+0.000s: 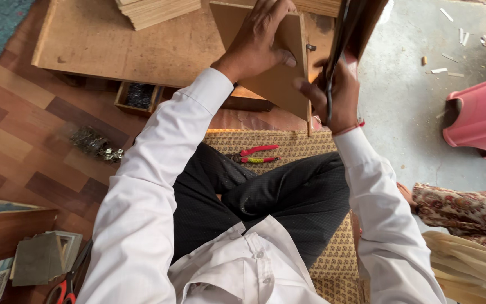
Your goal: The person sits on the floor and assembles book covers by trimming excess cardboard with shears, inserting staples into the spine, and hammering them flat. The person handles cardboard sheets, shears, a hammer, and staples, stacking finished covers on the workbench.
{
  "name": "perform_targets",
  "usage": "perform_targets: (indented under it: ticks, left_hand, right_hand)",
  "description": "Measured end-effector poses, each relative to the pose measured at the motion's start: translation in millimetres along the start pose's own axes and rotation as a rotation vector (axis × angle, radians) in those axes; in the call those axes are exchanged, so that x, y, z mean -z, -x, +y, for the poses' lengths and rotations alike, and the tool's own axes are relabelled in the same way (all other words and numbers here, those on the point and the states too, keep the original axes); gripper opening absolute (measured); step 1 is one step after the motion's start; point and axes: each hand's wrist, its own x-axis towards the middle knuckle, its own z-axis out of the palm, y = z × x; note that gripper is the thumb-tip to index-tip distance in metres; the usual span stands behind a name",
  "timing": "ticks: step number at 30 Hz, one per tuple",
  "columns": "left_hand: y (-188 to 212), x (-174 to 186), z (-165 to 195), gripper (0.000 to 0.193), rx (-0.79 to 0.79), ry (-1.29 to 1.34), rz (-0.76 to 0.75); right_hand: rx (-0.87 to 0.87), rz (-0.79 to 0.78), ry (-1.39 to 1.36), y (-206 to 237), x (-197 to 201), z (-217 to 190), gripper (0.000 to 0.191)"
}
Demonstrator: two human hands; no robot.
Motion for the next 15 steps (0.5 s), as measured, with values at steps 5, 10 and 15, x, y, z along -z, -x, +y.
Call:
perform_targets:
  ticks: [5, 10, 15]
  left_hand:
    - [31, -31, -31, 0.104, 0.022, -0.184, 0.237]
    - [85, -27, -104, 0.127, 0.57, 0.456, 0.339]
    - [74, -13, -119, 0.105, 0.68, 0.738, 0.242]
  right_hand:
    - [0.236, 0.07, -0.262, -11, -1, -4, 0.042]
    - [0.059, 0.05, -0.407, 18, -9, 13, 0.043]
    - [0.083, 0.071, -0.462, 36, -30, 27, 0.044]
